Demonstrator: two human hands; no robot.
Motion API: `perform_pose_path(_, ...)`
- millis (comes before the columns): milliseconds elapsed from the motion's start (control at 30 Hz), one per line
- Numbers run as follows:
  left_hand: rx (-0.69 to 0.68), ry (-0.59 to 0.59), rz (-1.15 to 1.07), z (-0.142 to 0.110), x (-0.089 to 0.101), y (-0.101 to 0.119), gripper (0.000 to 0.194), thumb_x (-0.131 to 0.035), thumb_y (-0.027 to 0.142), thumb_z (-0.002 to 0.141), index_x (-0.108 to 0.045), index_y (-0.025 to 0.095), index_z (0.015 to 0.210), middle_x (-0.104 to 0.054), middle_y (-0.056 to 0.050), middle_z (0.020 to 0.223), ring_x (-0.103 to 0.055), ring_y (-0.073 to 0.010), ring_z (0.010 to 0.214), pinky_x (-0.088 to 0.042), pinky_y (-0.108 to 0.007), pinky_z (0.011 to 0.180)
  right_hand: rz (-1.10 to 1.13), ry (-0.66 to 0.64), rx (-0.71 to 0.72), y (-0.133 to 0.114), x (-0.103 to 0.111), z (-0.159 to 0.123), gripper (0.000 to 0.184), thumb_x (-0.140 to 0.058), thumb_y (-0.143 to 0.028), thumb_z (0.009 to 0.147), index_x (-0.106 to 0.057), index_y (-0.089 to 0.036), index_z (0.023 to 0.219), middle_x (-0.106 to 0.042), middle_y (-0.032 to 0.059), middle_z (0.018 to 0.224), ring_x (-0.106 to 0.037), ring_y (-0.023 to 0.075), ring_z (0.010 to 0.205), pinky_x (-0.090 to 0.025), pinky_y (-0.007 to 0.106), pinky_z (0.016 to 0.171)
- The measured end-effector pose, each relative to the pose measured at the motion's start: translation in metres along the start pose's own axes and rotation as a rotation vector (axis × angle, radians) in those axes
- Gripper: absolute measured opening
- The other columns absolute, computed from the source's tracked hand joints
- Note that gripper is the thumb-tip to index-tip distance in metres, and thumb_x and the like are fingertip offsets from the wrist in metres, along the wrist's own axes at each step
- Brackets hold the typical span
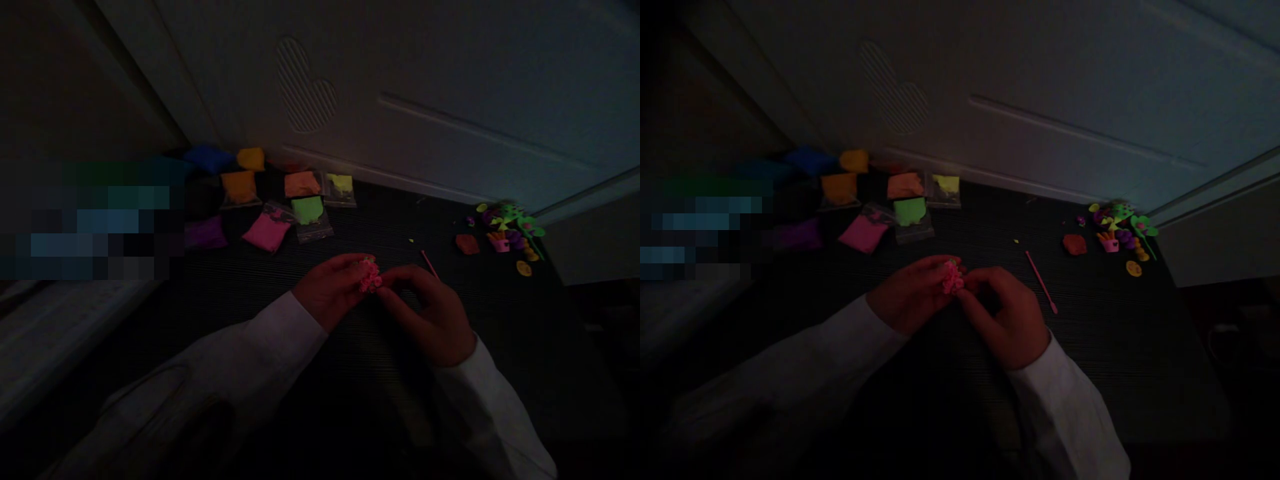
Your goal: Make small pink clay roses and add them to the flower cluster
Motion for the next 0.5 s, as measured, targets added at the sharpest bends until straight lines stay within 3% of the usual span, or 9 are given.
perform_pose_path(500,-0.056,0.014,-0.002,-0.0002,-0.0013,0.0038,0.014,-0.057,0.009,0.064,-0.058,0.012,0.077,-0.061,-0.002,0.069,-0.057,-0.0083,0.065,-0.045,-0.019,0.064,0.070,-0.021,-0.056,0.0079,-0.0039,0.0003,0.015,-0.046,-0.022,0.074,-0.051,-0.019,0.088,-0.057,0.0018,0.085,-0.052,0.0127,0.077,-0.042,0.028,0.070)
Point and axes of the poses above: each hand's wrist, its own z-axis towards the middle knuckle, its own x-axis out of the back of the hand, y = z × x, the point moved 8 cm from there along z, towards the middle knuckle
